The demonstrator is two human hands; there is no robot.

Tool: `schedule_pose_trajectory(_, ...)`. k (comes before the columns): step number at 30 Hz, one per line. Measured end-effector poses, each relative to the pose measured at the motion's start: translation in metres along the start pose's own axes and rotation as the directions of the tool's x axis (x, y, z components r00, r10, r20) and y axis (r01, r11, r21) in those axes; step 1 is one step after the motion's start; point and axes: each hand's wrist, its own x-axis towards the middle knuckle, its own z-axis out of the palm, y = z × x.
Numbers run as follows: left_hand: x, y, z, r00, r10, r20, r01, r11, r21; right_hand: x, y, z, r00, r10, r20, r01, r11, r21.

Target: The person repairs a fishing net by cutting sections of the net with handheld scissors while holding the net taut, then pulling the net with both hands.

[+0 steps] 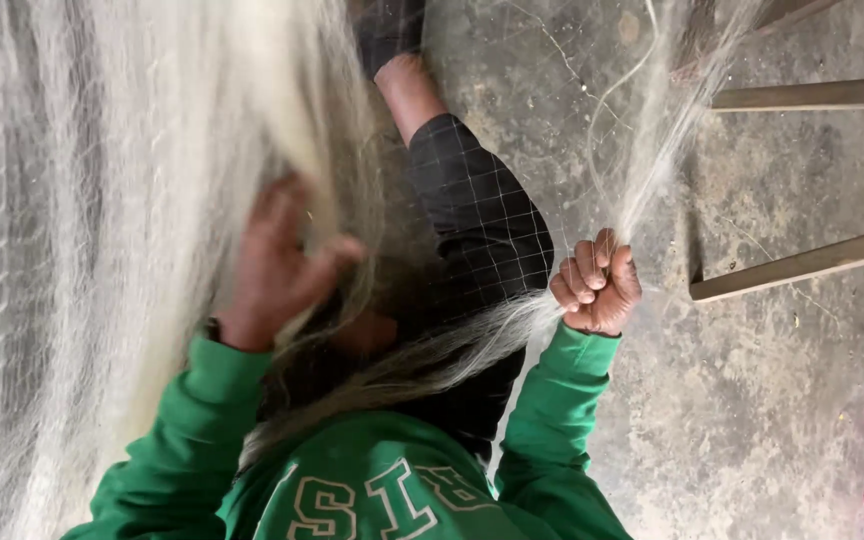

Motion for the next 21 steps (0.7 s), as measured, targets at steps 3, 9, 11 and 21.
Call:
schedule_pose_trajectory(3, -0.014, 0.014, 0.023, 0.986, -0.013, 0.169, -0.072, 0.871, 0.485, -0.002, -0.003, 0.009, 0.998, 0.009, -0.065, -0.015, 0.996, -0.091)
schedule_pose_trajectory(9, -0.014, -0.031, 0.005, 0.972, 0.1, 0.212, -0.189, 0.868, 0.458, -0.004, -0.007, 0.036, 0.86, -0.219, -0.461, -0.26, 0.59, -0.764)
schedule_pose_trajectory(11, 0.002, -0.015, -0.021, 0.945, -0.105, 0.308, 0.102, 0.994, 0.029, -0.004, -0.001, 0.023, 0.818, -0.272, -0.506, -0.313, 0.528, -0.789)
schedule_pose_trajectory(21, -0.024, -0.103, -0.204, 0.99, 0.096, 0.107, -0.135, 0.873, 0.468, -0.011, -0.009, 0.0, 0.534, -0.475, -0.7, -0.028, 0.817, -0.576)
